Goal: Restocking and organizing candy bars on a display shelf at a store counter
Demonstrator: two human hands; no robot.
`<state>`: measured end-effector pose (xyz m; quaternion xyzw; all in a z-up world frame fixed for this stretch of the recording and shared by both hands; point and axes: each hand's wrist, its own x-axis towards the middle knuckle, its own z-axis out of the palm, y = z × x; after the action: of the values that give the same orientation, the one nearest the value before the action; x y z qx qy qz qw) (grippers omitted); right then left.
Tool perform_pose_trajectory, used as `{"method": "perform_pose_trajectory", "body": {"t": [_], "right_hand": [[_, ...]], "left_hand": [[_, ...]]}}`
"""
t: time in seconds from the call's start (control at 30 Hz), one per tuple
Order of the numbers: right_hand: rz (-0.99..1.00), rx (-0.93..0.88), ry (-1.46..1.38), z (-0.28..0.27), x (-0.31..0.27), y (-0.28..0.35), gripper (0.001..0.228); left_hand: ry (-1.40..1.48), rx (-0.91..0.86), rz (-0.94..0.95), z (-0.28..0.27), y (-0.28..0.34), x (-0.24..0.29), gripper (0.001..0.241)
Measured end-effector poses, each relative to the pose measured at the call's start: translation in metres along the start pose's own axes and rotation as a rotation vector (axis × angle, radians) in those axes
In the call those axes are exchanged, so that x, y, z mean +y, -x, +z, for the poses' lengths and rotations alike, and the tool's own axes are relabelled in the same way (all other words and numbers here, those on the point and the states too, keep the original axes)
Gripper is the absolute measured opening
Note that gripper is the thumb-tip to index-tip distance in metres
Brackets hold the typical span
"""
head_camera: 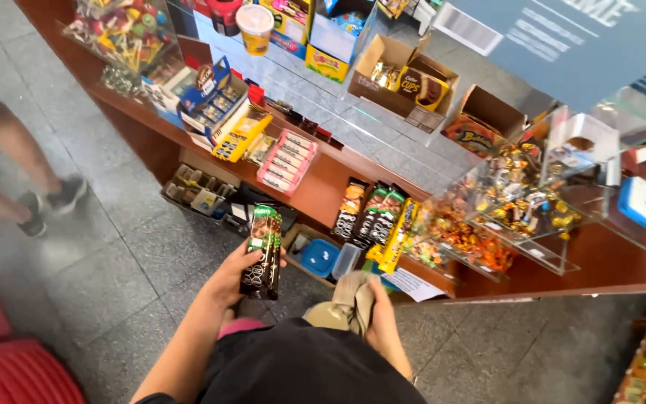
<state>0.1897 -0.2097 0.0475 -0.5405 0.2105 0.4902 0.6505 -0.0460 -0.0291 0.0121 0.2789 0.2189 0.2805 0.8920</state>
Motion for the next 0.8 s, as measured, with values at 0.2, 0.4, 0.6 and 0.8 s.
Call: {"method": "perform_pose_trajectory", "body": {"t": [0.2, 0.4, 0.6, 0.8], "right_hand": [[-0.195, -0.116, -0.025, 0.014, 0.027, -0.151, 0.048], [-0.564, -0.115, 0.485, 0.144, -0.002, -0.161, 0.084], [-0.717, -0.303, 0.818, 0.234, 0.045, -0.013, 0.050], [-0.816, -0.304, 0.623, 0.175, 0.113, -0.056, 0.062]], "left_hand": [[-0.052, 0.143, -0.079, -0.049, -0.041, 0.032, 0.051], [0.008, 0.019, -0.006, -0.047, -0.050, 0.094, 0.048], [-0.272, 0.036, 0.055, -0.129, -0.106, 0.074, 0.058], [-0.727, -0.113, -0.177, -0.008, -0.097, 0.101, 0.067]]}}
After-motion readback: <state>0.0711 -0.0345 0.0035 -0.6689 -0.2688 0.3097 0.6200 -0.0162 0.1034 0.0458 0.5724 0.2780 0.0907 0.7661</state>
